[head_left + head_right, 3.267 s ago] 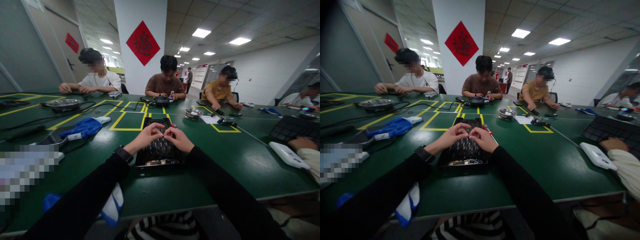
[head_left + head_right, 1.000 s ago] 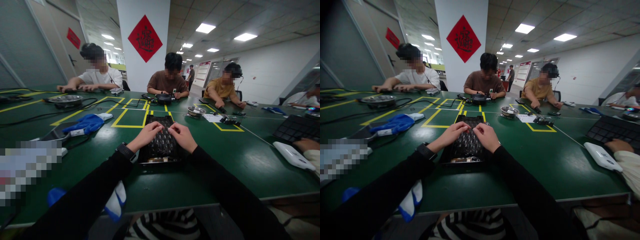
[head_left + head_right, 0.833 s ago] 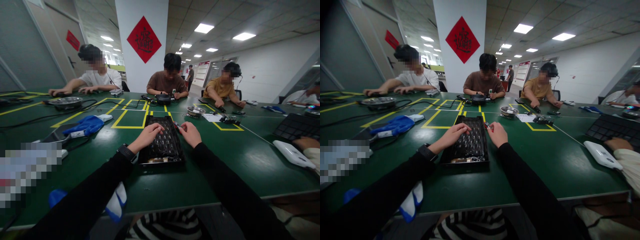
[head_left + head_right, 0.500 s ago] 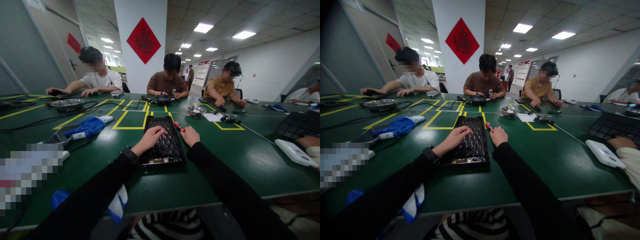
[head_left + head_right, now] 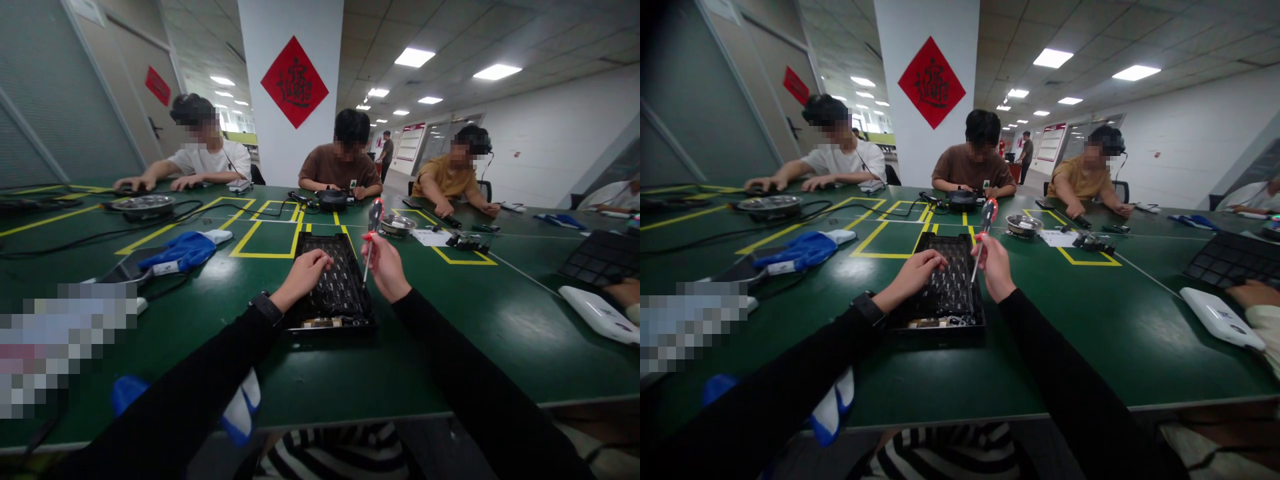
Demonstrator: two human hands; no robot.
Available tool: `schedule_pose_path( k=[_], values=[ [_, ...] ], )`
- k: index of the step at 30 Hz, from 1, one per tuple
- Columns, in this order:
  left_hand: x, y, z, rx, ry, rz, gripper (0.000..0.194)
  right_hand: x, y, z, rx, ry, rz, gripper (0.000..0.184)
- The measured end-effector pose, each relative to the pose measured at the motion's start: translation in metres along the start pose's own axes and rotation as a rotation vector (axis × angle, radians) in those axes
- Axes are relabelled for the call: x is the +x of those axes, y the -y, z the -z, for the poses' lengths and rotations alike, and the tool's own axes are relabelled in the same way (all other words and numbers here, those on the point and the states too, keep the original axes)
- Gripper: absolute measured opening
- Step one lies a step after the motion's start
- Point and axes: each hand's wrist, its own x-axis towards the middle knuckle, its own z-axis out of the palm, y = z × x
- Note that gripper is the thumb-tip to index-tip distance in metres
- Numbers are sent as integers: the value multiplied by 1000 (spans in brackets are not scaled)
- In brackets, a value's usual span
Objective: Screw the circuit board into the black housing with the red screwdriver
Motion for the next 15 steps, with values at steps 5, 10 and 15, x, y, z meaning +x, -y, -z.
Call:
schedule_pose_path(
  k=[5,10,15],
  values=[
    [-3,-9,0,5,12,-73,35,-27,-4,-28,149,226,-210,28],
    [-10,-25,-4,-170,156,-49,56,-32,-3,-30,165,223,-128,30],
    [-11,-26,-8,-409,432,-154,47,-37,-5,-30,151,180,-50,24]
  ],
)
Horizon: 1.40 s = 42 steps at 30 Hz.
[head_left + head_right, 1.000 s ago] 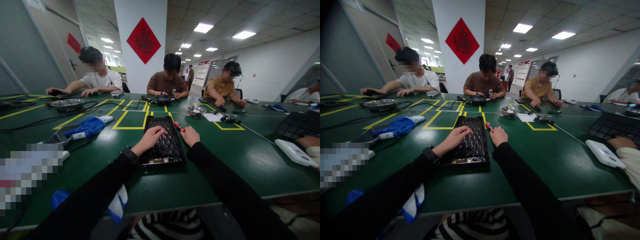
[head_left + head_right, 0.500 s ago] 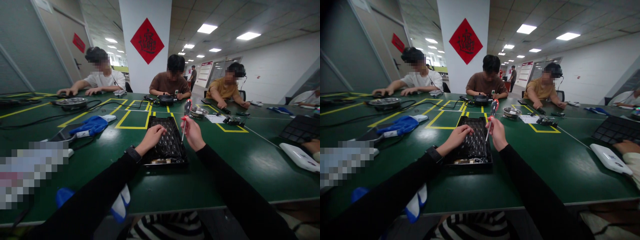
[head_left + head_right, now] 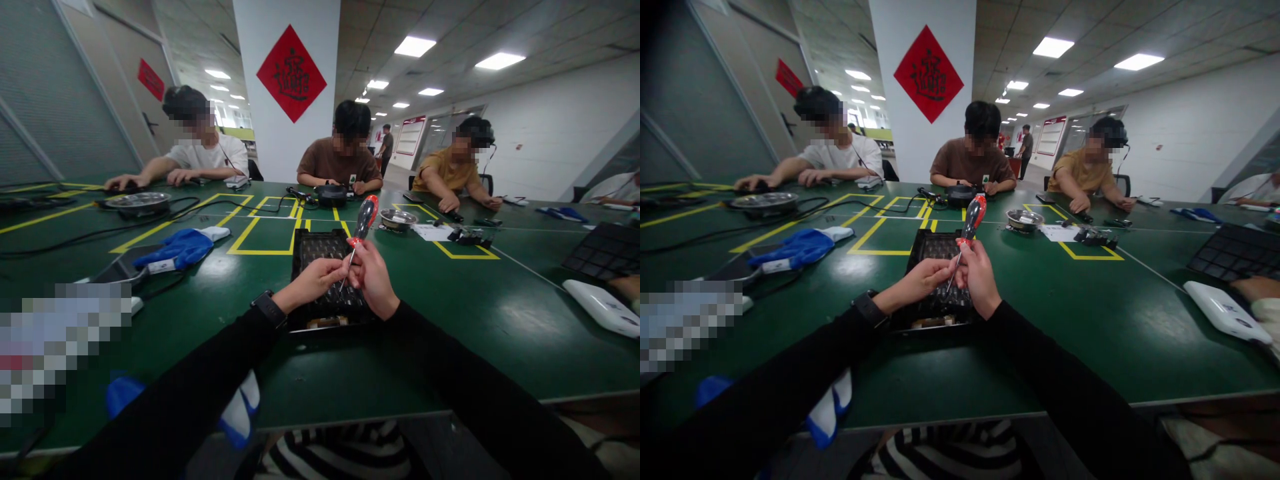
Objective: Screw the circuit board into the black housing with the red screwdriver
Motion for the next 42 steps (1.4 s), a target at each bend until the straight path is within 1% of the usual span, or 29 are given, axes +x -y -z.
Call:
schedule_pose_path(
  k=[3,6,9,12,20,25,30,33,35,37,38,40,41,42],
  values=[
    [-1,5,2,-59,85,56,33,-3,-1,-1,-28,18,10,24],
    [-1,10,6,-75,120,84,29,-6,2,-2,-50,47,18,25],
    [1,14,10,-32,80,85,28,-7,4,-3,-66,68,44,25],
    [2,17,13,40,42,92,30,-6,4,-3,-60,62,71,25],
    [5,16,15,127,40,90,34,-4,2,-2,-9,61,82,27],
    [7,21,18,125,29,83,33,-4,2,-3,9,66,104,24],
    [9,27,18,123,35,40,34,-4,2,-5,0,60,112,24],
    [8,26,20,195,23,16,40,-3,6,-4,-44,47,100,25],
    [5,21,23,301,-47,26,51,-2,10,-3,-83,38,109,24],
    [2,15,29,468,-203,91,61,-1,13,1,-114,17,138,24],
    [-1,12,33,585,-305,155,63,0,13,2,-124,3,152,24],
    [-6,6,41,866,-502,340,60,2,13,5,-133,-24,163,23],
    [-9,3,44,999,-559,450,57,2,12,7,-136,-33,161,23],
    [-11,2,47,1106,-576,559,55,3,11,7,-137,-36,154,24]
  ],
)
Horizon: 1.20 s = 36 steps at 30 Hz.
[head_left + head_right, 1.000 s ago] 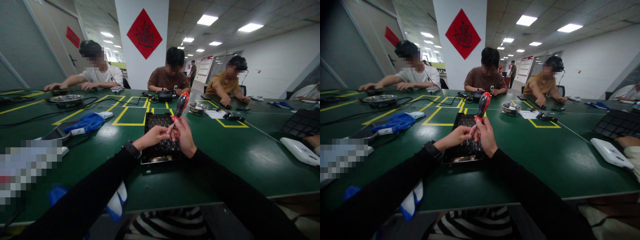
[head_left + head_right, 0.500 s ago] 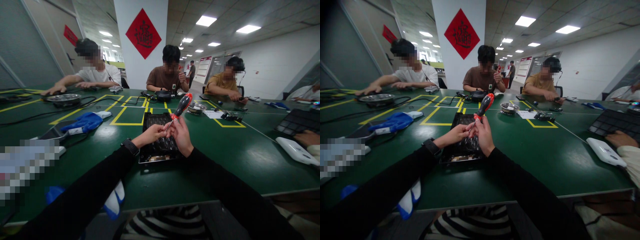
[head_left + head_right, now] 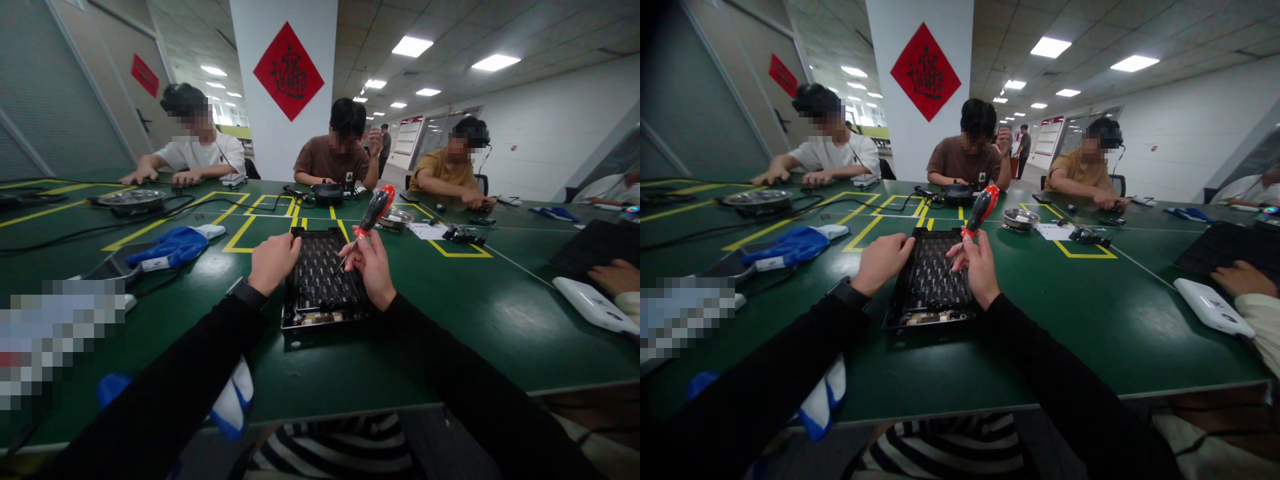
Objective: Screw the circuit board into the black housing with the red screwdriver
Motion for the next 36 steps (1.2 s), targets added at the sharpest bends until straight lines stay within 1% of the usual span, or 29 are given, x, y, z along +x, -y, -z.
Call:
schedule_pose_path(
  k=[2,4,5,9,14,19,24,25,27,29,30,31,32,34,35,36],
  values=[
    [-1,5,2,167,81,76,55,0,-2,0,-3,5,-12,24],
    [-2,7,0,225,182,81,56,-1,-3,-1,-5,16,-20,25],
    [-2,8,-1,235,210,72,55,-2,-2,-2,-7,24,-22,25],
    [-1,11,-8,248,233,60,48,-5,3,-5,-4,60,-23,24],
    [2,17,-16,221,286,93,50,-7,5,-6,-3,90,-45,22],
    [6,20,-21,191,301,110,49,-8,4,-5,3,106,-71,25],
    [8,25,-18,174,290,123,48,-9,6,-6,17,149,-87,25],
    [8,25,-16,171,270,121,48,-9,7,-7,25,161,-89,25],
    [7,23,-12,154,177,104,47,-11,8,-8,39,183,-94,26],
    [6,17,-7,60,67,29,46,-12,8,-9,44,202,-100,27],
    [5,12,-4,-38,46,-42,44,-13,9,-9,41,209,-100,27],
    [3,7,-1,-167,69,-133,42,-14,9,-9,36,215,-97,28],
    [1,2,2,-316,140,-239,40,-15,9,-10,31,217,-91,28],
    [-3,-8,8,-596,371,-448,36,-16,8,-10,25,217,-79,27],
    [-6,-12,11,-692,480,-529,34,-17,7,-9,25,218,-77,27],
    [-8,-14,12,-753,565,-589,32,-17,6,-9,28,219,-75,27]
  ],
)
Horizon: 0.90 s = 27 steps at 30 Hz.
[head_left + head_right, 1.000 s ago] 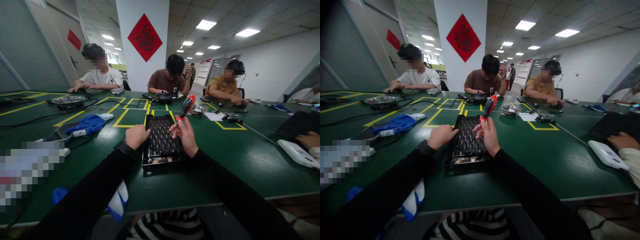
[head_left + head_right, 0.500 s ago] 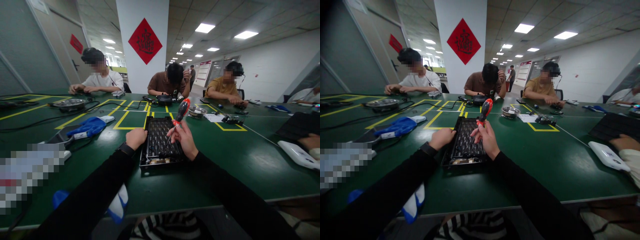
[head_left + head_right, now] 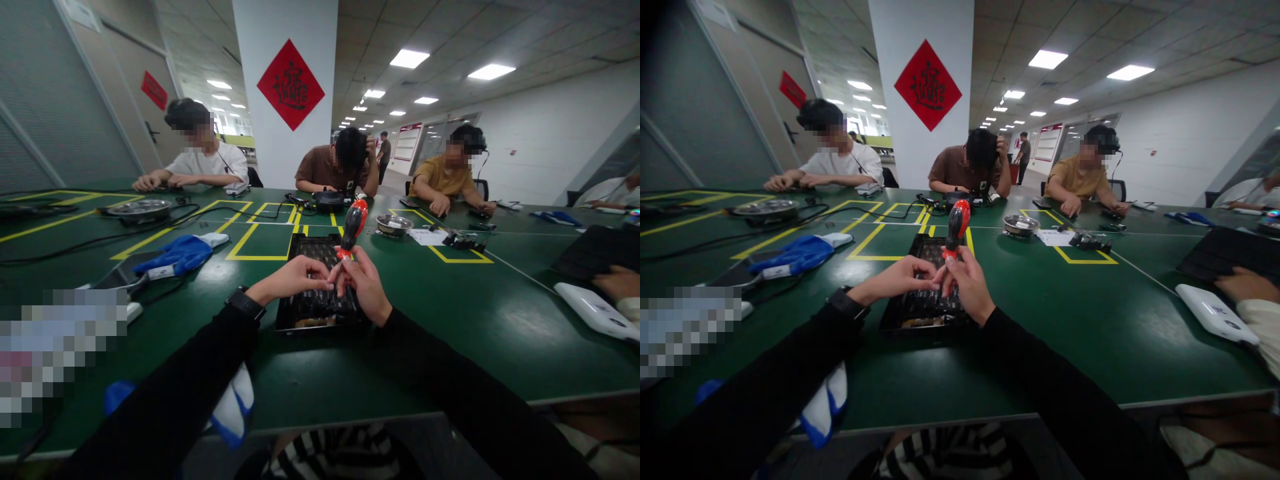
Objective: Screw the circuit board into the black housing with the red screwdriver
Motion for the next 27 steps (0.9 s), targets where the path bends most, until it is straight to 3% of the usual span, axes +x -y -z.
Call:
schedule_pose_path(
  k=[2,8,13,19,24,27],
  values=[
    [-1,-4,-3,-56,78,-43,29,0,-2,0,13,11,-4,27],
    [-1,5,-9,-129,138,-32,29,0,-6,1,59,53,-6,31],
    [-1,10,-13,-223,117,-12,27,0,-7,2,112,20,7,33],
    [-2,9,-13,-264,95,10,25,2,-7,1,83,16,7,20],
    [-2,10,-13,-314,91,-2,24,2,-7,0,69,6,42,30],
    [-1,11,-13,-322,75,11,23,1,-7,1,103,10,26,24]
  ],
)
